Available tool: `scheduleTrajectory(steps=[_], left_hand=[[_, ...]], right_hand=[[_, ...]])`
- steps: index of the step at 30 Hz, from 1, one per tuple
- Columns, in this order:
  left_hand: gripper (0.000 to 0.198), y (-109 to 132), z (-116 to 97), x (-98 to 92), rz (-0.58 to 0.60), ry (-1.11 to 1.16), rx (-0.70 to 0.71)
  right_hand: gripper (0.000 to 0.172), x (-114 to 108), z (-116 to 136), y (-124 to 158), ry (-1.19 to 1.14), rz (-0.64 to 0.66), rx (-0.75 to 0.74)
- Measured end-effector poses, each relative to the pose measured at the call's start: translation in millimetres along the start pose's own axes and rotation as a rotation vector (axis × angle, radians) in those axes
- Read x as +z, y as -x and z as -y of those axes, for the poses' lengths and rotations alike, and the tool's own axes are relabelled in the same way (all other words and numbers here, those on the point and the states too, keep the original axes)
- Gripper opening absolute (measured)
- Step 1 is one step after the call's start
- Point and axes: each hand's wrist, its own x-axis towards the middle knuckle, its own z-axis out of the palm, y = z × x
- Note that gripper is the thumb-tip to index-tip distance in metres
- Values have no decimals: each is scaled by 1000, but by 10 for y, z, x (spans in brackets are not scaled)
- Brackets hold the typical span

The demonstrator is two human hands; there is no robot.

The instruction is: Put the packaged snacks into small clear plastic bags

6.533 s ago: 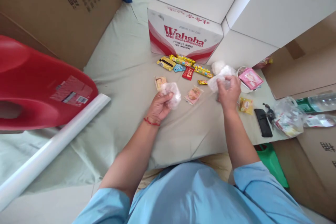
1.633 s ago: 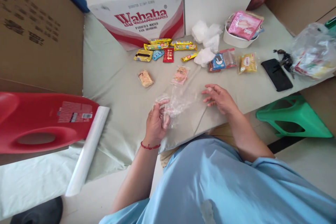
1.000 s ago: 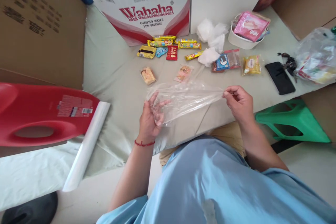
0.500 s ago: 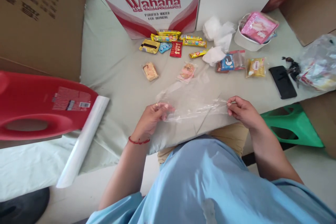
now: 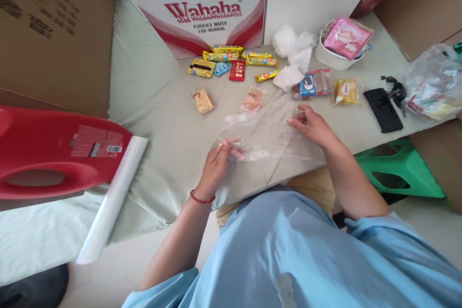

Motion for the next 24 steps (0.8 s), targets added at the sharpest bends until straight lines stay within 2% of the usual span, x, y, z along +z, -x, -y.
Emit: scheduleTrajectory(steps=[4,7,10,15,20,22,24], left_hand=[[64,57,-9,-101,-26,42,-89],[54,156,-67,-205,92,11,-177],[48,271,-98,-271,179,-59,-325],[51,428,72,-365,31,32,-480],[45,552,226,-396,-78,96,-476],[47,578,192,-362,-112,121,-445],[51,582,132,-317,-126,116,-396]], right_hand=[[27,415,2,-264,-126,-5,-44],[27,514,42,-339,-211,33,-22],[29,512,87,-370,-240,113,23],[27,501,94,-400,-52,143,37],[20,515,109,-401,224,106,-76],[17,416,163,-405,302,192,-92],[23,228,260,-416,357,263,-100]])
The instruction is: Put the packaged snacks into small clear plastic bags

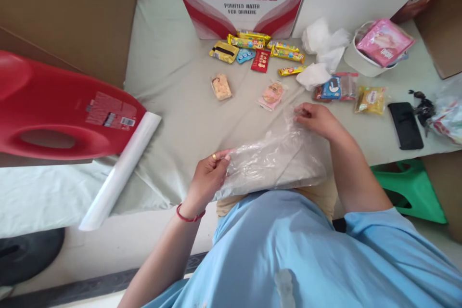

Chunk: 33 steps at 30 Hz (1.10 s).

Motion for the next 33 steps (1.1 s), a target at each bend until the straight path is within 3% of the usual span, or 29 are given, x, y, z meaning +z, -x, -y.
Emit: scheduleTrajectory(steps=[2,4,6,8,10,13,18,23,29,33], left_hand=[[51,9,-43,44,5,-31,74],[49,-6,-62,73,22,-90,157],[47,-38,-61,85,38,-165,231],[45,-74,-52,86,44,-230,297],[44,-106,-45,81,30,-279,348],[43,-136,-27,66,-2,-331,379],[45,-164,32,23,-29,-394,370],[51,-208,41,-36,-3,-495,323],[66,-248,-51,-80,17,-801,282],[79,-264,14,-12,-167,-1018,361]], right_hand=[[30,-253,60,46,17,-67,-27],[28,-465,178,94,-36,-226,-95],[22,-557,350,128,-127,-253,-206],[22,-513,533,127,-160,-69,-340],[26,-374,673,84,-81,222,-437],[36,-138,730,-26,97,557,-430],[43,45,571,-175,100,745,-253],[34,-17,587,-321,-49,636,-280],[26,-154,968,-698,38,525,-416],[17,15,1266,-1005,150,465,-503]])
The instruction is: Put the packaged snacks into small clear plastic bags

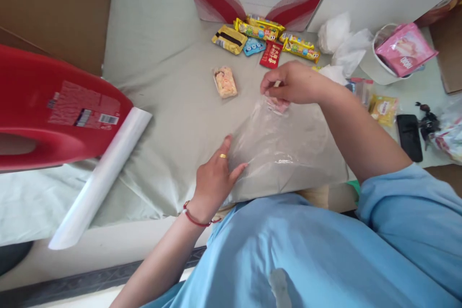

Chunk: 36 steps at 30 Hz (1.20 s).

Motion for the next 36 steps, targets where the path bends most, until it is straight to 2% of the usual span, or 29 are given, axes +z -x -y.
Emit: scheduleTrajectory(steps=[2,4,6,9,11,13,16,20,23,26,28,31,34,36], left_hand=[[81,28,17,96,-166,-69,51],[73,69,58,190,-315,-110,128],[63,114,109,251,-385,-115,203],[54,149,152,256,-301,-93,300],[52,133,140,212,-222,-96,367],[50,96,100,154,-201,-109,389],[51,52,29,99,-223,-118,308],[65,83,-12,149,-226,-149,136],[67,139,-1,230,-240,-140,46],[64,160,14,284,-262,-113,35],[63,145,28,298,-272,-97,46],[60,100,75,286,-272,-76,55],[54,77,141,220,-291,-58,67],[52,91,151,143,-344,-75,66]], right_hand=[[14,64,41,-247,76,-11,-52],[13,154,78,-473,150,-19,-118],[16,241,124,-650,205,-31,-181],[18,321,222,-799,275,-42,-214],[18,341,289,-843,323,-39,-188],[18,354,331,-874,349,-39,-154],[20,385,332,-934,346,-54,-136],[32,401,305,-951,348,-90,-185],[42,369,350,-731,296,-183,-212],[40,455,428,-260,254,-312,-144],[36,658,458,117,261,-280,-150],[35,1127,445,623,266,-92,-291],[43,1549,402,958,244,-42,-330],[46,1710,375,1074,245,-39,-332]])
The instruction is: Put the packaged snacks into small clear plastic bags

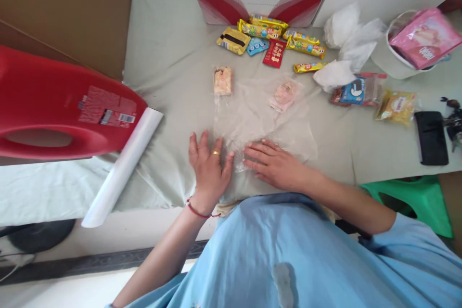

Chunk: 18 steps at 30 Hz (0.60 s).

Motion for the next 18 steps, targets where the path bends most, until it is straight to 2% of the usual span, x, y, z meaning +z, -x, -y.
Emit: scheduleTrajectory(steps=[2,4,6,8,9,13,18], left_hand=[[49,-20,-42,-97,-64,-30,12],[43,-79,-142,-180,-73,-31,86],[39,-203,-264,-214,27,7,248],[40,-385,-355,-186,183,37,413],[43,-482,-372,-153,242,30,451],[54,-754,-215,1,373,-71,377],[67,-719,67,89,419,-97,358]], right_hand=[[46,74,15,46,19,7,4],[45,108,12,40,41,0,12],[44,130,9,16,52,-17,14],[45,146,14,21,47,-31,22],[45,150,20,50,38,-30,27],[44,111,52,408,-56,8,52],[32,-185,82,1053,-403,48,65]])
